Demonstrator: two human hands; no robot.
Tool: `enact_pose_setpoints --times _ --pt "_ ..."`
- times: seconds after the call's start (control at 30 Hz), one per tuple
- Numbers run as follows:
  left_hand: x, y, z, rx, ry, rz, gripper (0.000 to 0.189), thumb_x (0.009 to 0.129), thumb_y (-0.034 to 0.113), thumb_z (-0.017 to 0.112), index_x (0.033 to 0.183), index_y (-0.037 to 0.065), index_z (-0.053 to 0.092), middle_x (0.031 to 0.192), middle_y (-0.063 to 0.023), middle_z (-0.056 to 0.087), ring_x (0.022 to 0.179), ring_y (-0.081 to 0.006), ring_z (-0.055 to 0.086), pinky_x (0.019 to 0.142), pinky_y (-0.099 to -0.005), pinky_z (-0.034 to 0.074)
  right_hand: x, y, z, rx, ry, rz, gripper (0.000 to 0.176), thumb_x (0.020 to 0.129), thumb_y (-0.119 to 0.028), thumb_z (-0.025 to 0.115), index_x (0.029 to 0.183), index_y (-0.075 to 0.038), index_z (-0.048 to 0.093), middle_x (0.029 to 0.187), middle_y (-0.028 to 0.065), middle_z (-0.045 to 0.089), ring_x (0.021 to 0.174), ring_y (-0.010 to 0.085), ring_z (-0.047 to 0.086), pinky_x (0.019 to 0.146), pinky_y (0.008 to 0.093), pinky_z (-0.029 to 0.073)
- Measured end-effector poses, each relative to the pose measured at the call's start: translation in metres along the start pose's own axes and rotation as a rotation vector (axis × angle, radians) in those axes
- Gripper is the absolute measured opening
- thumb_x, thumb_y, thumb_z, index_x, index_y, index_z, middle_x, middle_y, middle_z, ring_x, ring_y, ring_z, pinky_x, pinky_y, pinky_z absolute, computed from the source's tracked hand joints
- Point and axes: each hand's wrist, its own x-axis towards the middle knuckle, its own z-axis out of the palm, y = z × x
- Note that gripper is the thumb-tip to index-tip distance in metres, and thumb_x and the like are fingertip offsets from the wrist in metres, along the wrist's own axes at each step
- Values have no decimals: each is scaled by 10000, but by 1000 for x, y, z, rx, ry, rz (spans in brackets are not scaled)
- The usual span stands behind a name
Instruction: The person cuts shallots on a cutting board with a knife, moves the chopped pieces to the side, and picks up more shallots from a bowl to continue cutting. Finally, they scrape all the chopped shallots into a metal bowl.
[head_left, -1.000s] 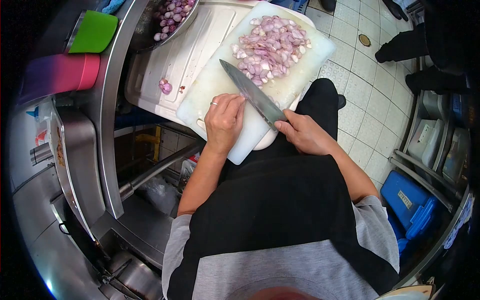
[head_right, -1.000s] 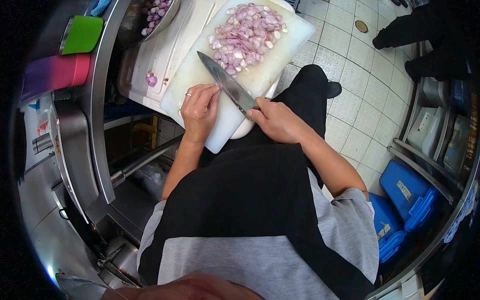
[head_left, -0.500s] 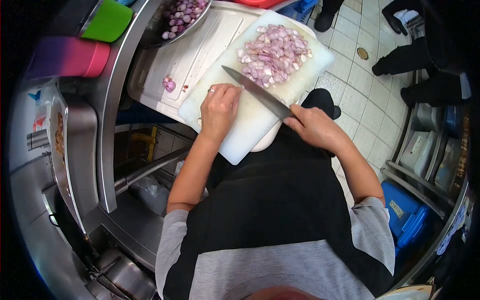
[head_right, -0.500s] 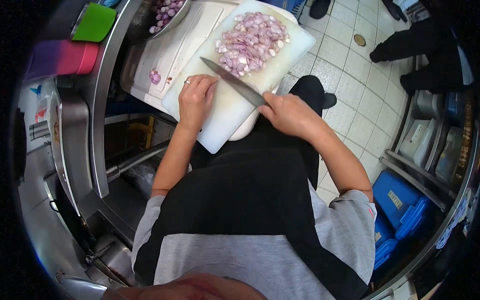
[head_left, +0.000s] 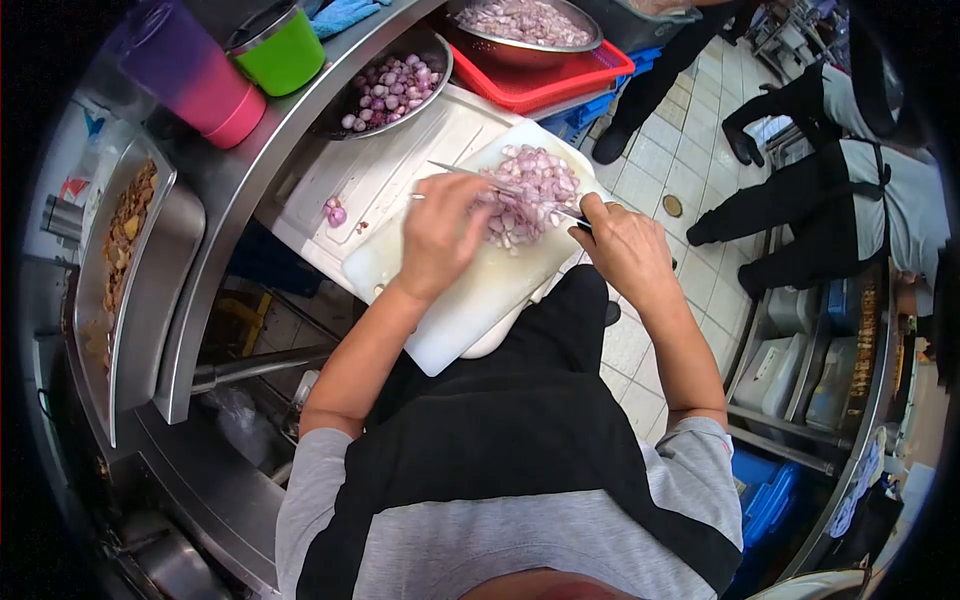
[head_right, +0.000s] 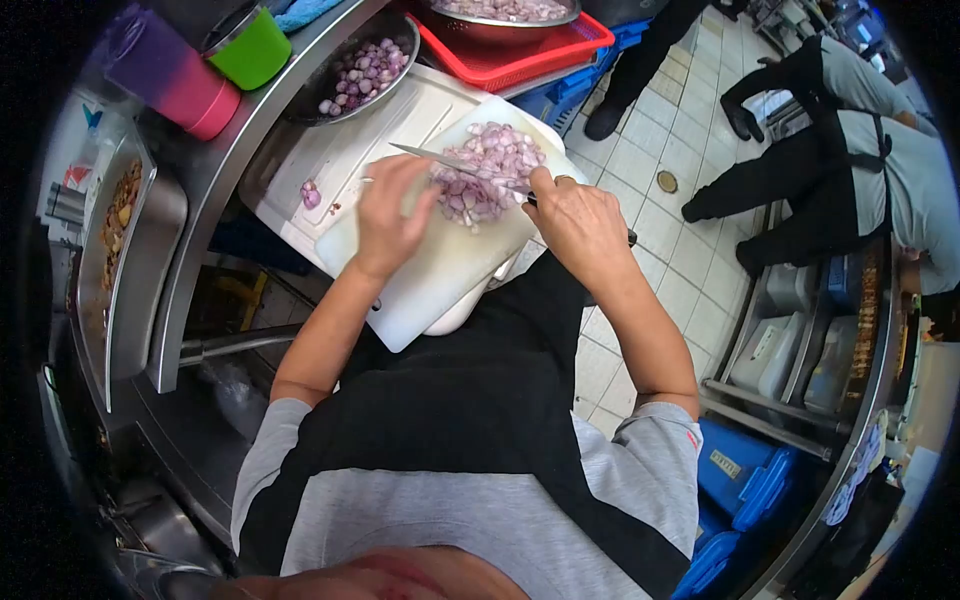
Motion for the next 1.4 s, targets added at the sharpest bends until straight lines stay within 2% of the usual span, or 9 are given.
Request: enact_pose_setpoints --times 0.23,0.63,0.77,0.87,0.97,1.03,1.1,1.27,1.4 --pt "22 14 58 59 -126 410 254 792 149 610 1037 86 637 1041 -59 617 1111 -245 559 982 -404 408 5 -15 -10 -55 46 -58 343 802 -227 735 949 -56 477 825 145 654 751 349 663 626 448 512" --pt "15 -32 65 182 -115 521 267 781 168 590 1029 94 653 1075 -32 642 1109 -224 574 976 -410 434 -44 23 -34 -136 -3 151 344 767 -217 768 984 -75 543 868 134 659 808 339 654 670 425 502" --pt "9 -52 72 126 -169 447 235 756 167 623 976 92 660 1067 -40 641 1084 -229 588 956 -388 446 -84 41 -60 -36 -46 288 385 754 -205 782 1019 -54 548 885 161 662 794 359 646 667 433 483" --pt "9 -52 73 64 -168 345 198 753 164 654 936 87 664 1041 -43 646 1062 -234 598 912 -378 472 -114 71 -38 184 -80 409 328 809 -177 749 1034 -37 555 780 108 645 693 278 632 628 374 471" --pt "8 -51 75 30 -220 222 178 775 158 677 935 81 674 1021 -51 657 1029 -240 612 861 -369 503 -112 65 3 893 46 510 146 945 -144 618 1024 -39 555 657 -28 485 502 45 393 439 210 328" --pt "7 -52 74 29 -266 160 179 790 154 685 952 78 683 1019 -58 664 1010 -246 620 841 -366 516 -101 41 24 1183 -3 575 149 961 -157 584 1041 -45 528 655 -13 485 464 64 400 406 228 339" --pt "4 -54 69 -91 -71 172 176 818 143 677 975 69 704 1030 -77 673 974 -263 634 841 -359 524 -86 13 39 1372 -31 599 143 972 -165 558 1030 -44 512 627 -5 469 440 74 414 386 238 354" --pt "-27 -82 -3 11 -44 -147 148 834 93 646 951 32 713 1034 -122 668 959 -288 639 860 -369 520 -63 -17 61 1159 -242 374 163 939 -165 622 1004 -20 582 605 -7 529 467 63 473 427 240 356" --pt "-44 -126 -65 281 69 -447 139 825 70 633 924 17 714 957 -148 676 870 -343 656 806 -384 524 -52 -31 70 857 -242 181 263 899 -184 661 1008 38 572 583 143 568 534 249 587 521 369 444"
